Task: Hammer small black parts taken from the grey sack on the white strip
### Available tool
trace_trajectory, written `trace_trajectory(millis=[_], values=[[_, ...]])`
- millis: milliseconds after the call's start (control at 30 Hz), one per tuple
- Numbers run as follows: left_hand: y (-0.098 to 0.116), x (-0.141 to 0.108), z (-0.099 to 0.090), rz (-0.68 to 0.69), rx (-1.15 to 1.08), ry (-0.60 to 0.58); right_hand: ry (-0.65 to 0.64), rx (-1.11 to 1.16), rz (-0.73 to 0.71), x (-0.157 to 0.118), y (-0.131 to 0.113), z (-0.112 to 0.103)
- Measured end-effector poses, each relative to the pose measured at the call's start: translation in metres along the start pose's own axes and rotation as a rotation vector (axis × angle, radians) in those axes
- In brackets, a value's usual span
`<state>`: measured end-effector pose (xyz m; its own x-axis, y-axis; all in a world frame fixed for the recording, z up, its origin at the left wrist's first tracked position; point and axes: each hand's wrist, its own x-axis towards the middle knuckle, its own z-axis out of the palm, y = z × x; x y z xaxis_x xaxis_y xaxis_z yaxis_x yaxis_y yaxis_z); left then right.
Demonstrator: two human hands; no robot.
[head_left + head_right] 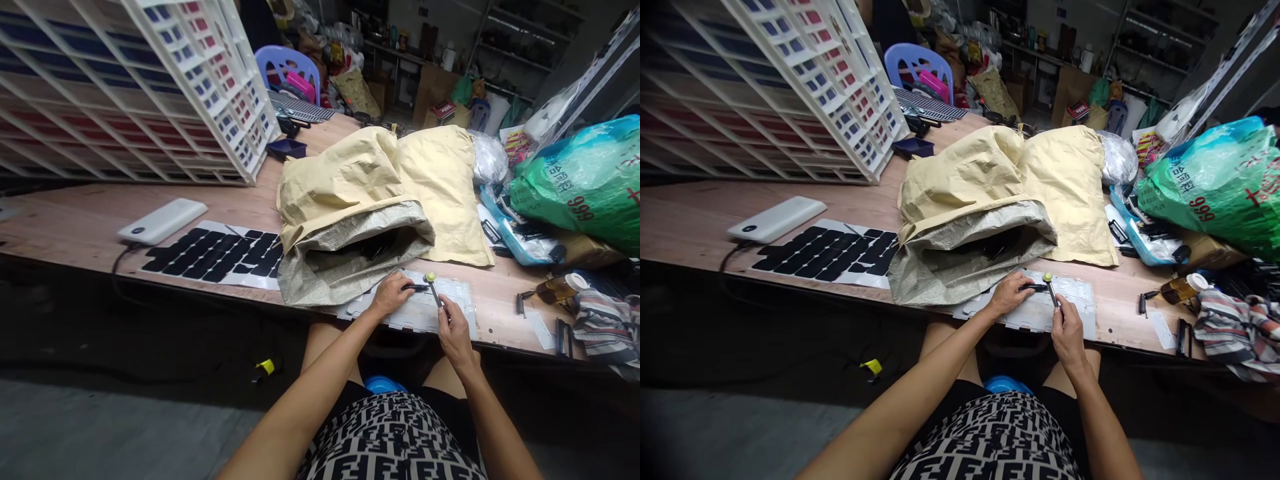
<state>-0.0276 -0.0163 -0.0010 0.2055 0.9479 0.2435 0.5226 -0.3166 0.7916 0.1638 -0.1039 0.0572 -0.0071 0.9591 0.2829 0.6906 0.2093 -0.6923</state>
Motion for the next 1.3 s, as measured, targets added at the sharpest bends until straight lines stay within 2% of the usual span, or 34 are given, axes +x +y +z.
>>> trace_trajectory(millis=[233,367,467,600,733,867,967,1033,1167,1233,1300], values=[[0.000,0.000,0.001,0.009,0.025,-0.002,-0.004,-0.027,0.033,-0.010,0.006,0.011],[-0.001,0.001,0.002,0.008,0.009,-0.003,0.004,-0.014,0.007,-0.006,-0.001,0.009],[-0.002,0.002,0.003,-0.010,-0.001,-0.005,-0.033,-0.009,-0.022,-0.006,-0.007,0.012],[-0.003,0.004,0.003,-0.029,0.004,0.003,-0.090,-0.021,-0.014,-0.005,-0.003,0.018],[-0.003,0.004,0.002,-0.023,-0.002,0.017,-0.024,-0.122,-0.023,0.025,0.010,0.016],[-0.002,0.003,0.002,-0.023,0.029,-0.009,0.076,-0.436,0.084,0.079,0.029,0.016],[-0.002,0.003,0.003,-0.018,0.047,-0.021,0.090,-0.652,0.153,0.107,0.043,0.023],[-0.002,0.003,0.003,-0.014,0.049,-0.020,0.099,-0.756,0.152,0.114,0.050,0.030],[0.002,0.003,-0.004,0.017,0.023,0.006,0.141,-0.856,0.118,0.112,0.056,0.040],[0.008,-0.004,-0.008,0.075,-0.009,0.051,0.135,-0.866,0.119,0.109,0.057,0.041],[0.015,-0.022,-0.009,0.179,-0.019,0.102,0.119,-0.871,0.124,0.108,0.057,0.042]])
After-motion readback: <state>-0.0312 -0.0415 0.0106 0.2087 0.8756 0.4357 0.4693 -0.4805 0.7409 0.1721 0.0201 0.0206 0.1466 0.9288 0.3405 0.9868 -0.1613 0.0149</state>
